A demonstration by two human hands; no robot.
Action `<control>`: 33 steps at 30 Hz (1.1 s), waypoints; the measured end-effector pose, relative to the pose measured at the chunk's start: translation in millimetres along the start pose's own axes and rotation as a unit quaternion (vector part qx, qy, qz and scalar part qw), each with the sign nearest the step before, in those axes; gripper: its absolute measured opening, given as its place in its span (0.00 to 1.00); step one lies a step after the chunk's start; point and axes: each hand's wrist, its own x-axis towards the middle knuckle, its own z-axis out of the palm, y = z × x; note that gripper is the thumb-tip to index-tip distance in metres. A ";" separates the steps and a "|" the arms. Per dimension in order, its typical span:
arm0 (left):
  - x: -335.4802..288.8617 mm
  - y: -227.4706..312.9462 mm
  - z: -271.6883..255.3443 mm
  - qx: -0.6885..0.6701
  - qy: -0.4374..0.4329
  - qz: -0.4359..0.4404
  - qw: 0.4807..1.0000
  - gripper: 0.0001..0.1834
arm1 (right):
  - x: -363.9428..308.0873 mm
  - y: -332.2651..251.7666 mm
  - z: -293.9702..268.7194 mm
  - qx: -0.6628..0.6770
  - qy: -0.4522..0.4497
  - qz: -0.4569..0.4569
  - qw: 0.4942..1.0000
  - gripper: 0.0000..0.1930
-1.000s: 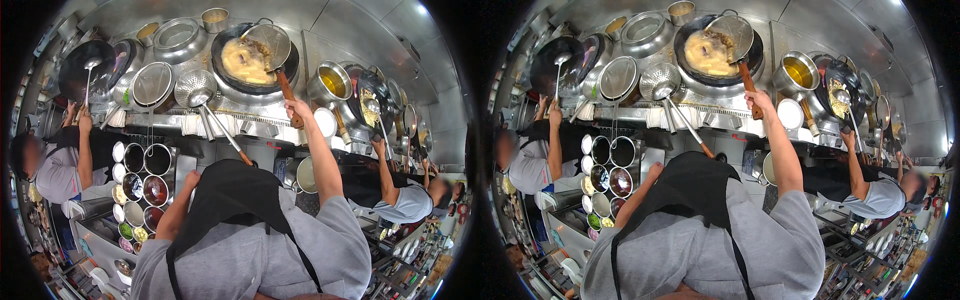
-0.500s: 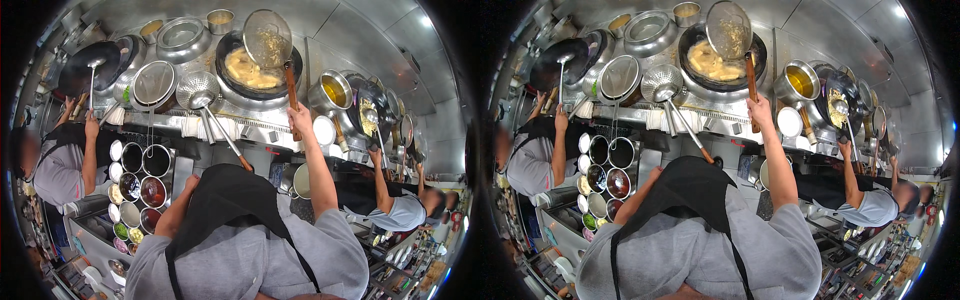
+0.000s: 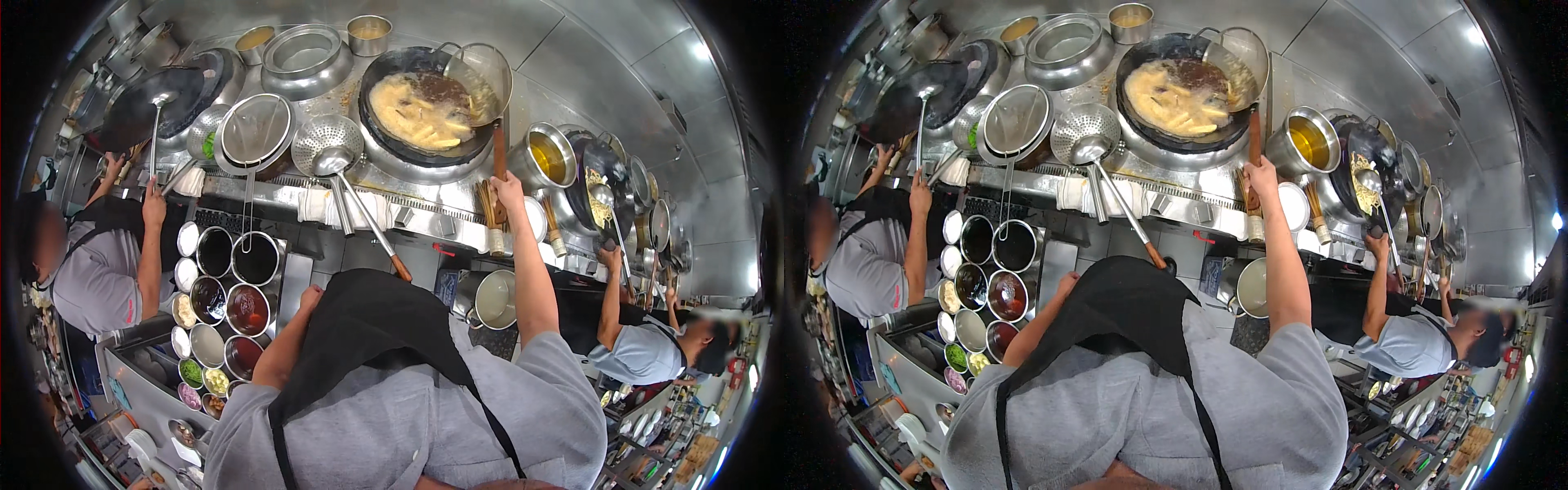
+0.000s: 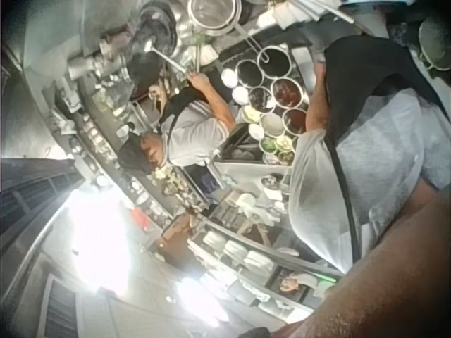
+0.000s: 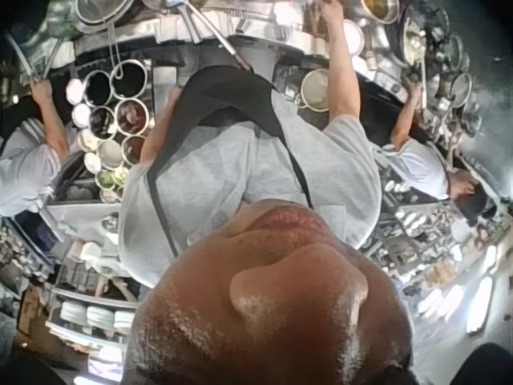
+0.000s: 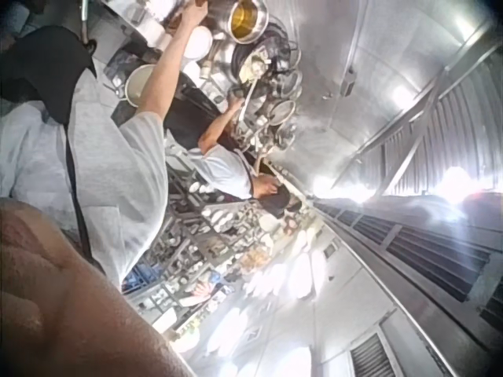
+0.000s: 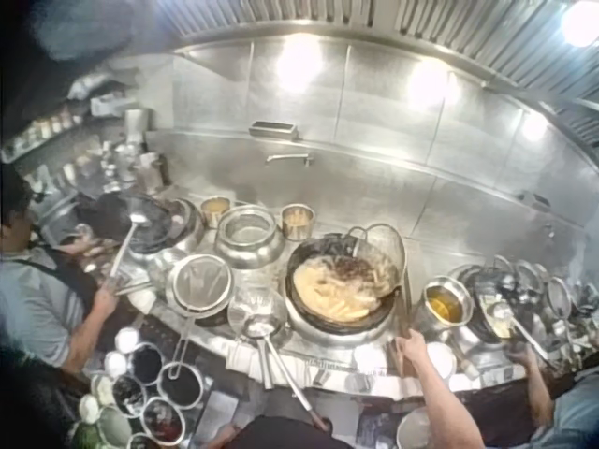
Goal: Cook and prepare food in a commercial kitchen wok station.
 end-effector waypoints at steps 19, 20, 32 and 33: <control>11.1 -3.7 12.1 0.021 -0.026 -0.052 0.998 0.15 | -50.6 -6.2 30.4 0.193 -0.166 0.047 0.966 0.09; 11.0 -2.9 13.7 0.022 -0.026 -0.052 0.998 0.15 | -51.2 -7.8 30.8 0.162 -0.140 0.028 0.976 0.08; -4.6 23.8 24.6 -0.035 -0.002 -0.103 0.994 0.13 | -14.2 -33.1 -28.0 0.233 -0.170 0.085 0.954 0.09; -10.5 27.5 23.0 -0.046 0.016 -0.094 0.994 0.13 | -11.0 -40.5 -39.8 0.264 -0.182 0.097 0.942 0.10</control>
